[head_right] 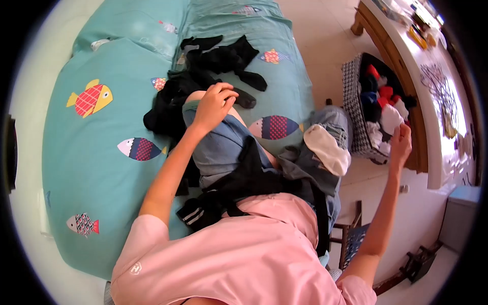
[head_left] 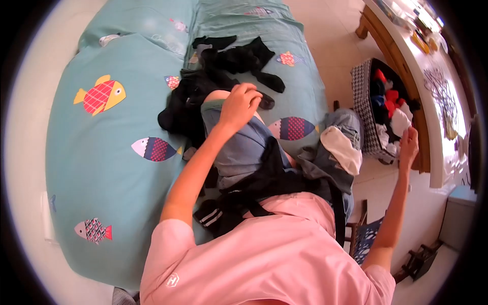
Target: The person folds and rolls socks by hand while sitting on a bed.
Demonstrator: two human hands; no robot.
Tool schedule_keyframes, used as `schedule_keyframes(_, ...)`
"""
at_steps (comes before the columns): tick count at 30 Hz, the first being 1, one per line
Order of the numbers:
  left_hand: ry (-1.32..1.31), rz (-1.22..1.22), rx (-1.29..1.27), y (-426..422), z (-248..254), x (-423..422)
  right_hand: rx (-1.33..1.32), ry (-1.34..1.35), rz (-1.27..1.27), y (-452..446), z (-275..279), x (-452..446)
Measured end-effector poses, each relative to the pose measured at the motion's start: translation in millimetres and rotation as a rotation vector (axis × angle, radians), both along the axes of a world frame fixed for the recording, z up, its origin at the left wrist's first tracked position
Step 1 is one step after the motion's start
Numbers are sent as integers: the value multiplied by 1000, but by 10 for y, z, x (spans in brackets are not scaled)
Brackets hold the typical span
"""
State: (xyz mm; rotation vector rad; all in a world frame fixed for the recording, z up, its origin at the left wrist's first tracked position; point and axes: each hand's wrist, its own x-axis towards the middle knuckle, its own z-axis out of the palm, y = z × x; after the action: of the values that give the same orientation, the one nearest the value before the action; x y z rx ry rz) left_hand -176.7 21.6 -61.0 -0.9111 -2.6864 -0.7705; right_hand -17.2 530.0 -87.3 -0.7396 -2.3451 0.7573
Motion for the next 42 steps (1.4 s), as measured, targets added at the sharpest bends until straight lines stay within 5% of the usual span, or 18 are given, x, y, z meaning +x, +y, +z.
schedule_keyframes(1,81,75,-86,-72,-79,-164,444,-75,60,268,-150,16)
schedule_keyframes(4,218,280,-328,-239,-194,-639,274,-22,159,-211,50,-33)
schedule_keyframes(6,161,387,-465,-331,-284,-913,-197,-59,256,-600,49,-80)
schedule_keyframes(7,149,315,-430,-427,-404,-1060,-266,-83,316,-836,104,-109)
schedule_keyframes(11,141,104,-952,-715,-612,-1531,-260,-68,463,-1583,474,-171)
schedule_keyframes(14,-101,238,-433,-728,-76,-1587,-402,-10,500,-1749,706,-90)
schedule_keyframes(16,-8,247,270,-747,358,-1472,-582,16,568,-1790,720,-42)
schedule_keyframes(18,-402,21,811,-519,1094,-955,-812,9,667,-1910,807,-93)
schedule_keyframes(20,-517,24,945,-273,1525,-437,-730,21,808,-2225,1094,-242)
schedule_keyframes(24,-794,-172,827,86,1786,229,-738,277,970,-2779,1640,-517)
schedule_keyframes(26,-876,-220,763,238,1817,470,-376,286,988,-2955,1886,-561)
schedule_keyframes(29,-772,-288,605,282,1679,629,-354,124,987,-3032,1966,-616)
schedule_keyframes(34,-1294,-353,492,-3,1375,697,-926,143,1149,-2854,1830,-555)
schedule_keyframes(37,-1358,-374,330,-244,1168,740,-1170,148,1234,-2835,1565,-513)
schedule_keyframes(42,-1372,-363,771,-259,1026,960,-1504,-116,1210,-2843,1160,-333)
